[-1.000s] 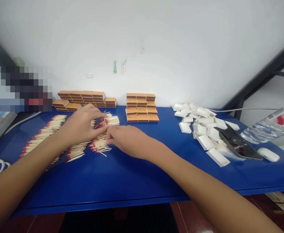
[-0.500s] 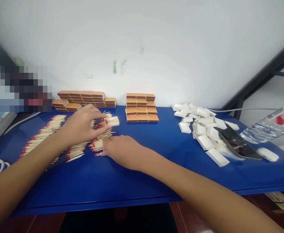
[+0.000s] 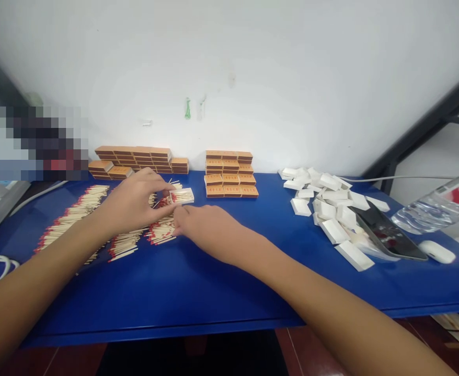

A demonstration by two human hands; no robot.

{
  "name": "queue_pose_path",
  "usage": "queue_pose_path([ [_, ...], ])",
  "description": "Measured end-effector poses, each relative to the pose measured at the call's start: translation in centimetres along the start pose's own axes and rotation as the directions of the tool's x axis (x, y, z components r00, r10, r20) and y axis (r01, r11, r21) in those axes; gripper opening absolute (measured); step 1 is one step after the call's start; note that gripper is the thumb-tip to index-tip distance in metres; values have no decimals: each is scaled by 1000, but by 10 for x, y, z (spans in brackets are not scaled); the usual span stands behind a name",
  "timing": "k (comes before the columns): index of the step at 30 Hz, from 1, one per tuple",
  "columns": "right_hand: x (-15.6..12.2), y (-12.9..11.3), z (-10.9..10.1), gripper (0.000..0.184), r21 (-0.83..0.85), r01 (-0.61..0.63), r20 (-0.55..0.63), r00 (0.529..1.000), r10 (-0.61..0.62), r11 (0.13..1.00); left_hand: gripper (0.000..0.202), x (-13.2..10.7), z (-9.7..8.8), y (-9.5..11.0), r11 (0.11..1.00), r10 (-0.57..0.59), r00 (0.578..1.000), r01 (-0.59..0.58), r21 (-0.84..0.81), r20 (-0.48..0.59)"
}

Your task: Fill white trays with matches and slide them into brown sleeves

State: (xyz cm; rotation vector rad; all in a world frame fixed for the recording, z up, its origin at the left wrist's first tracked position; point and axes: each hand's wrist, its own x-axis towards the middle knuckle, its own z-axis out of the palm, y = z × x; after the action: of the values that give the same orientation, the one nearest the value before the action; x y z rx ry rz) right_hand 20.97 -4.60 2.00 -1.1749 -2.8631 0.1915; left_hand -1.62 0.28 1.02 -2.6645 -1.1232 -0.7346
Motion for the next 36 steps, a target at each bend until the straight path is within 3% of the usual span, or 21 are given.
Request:
queue_pose_path([
  [9, 3, 46, -17, 13, 99, -195, -157, 965, 209, 976, 33, 0, -1, 5, 999, 11, 999, -10, -33, 44],
  [15, 6, 44, -12, 10, 112, -203, -194, 956, 221, 973, 34, 0, 2, 10, 995, 53, 998, -50, -89, 37],
  [21, 8, 42, -6, 8, 150, -135, -199, 966, 164, 979, 35, 0, 2, 14, 990, 72, 996, -65, -122, 57],
  [28, 8, 51, -3, 9, 199, -1, -310, 949, 64, 980, 34, 0, 1, 14, 989, 61, 995, -50, -139, 77],
  [36, 9, 51, -4, 11, 237, -13, -295, 952, 85, 971, 33, 0, 0, 14, 989, 69, 994, -57, -137, 85],
])
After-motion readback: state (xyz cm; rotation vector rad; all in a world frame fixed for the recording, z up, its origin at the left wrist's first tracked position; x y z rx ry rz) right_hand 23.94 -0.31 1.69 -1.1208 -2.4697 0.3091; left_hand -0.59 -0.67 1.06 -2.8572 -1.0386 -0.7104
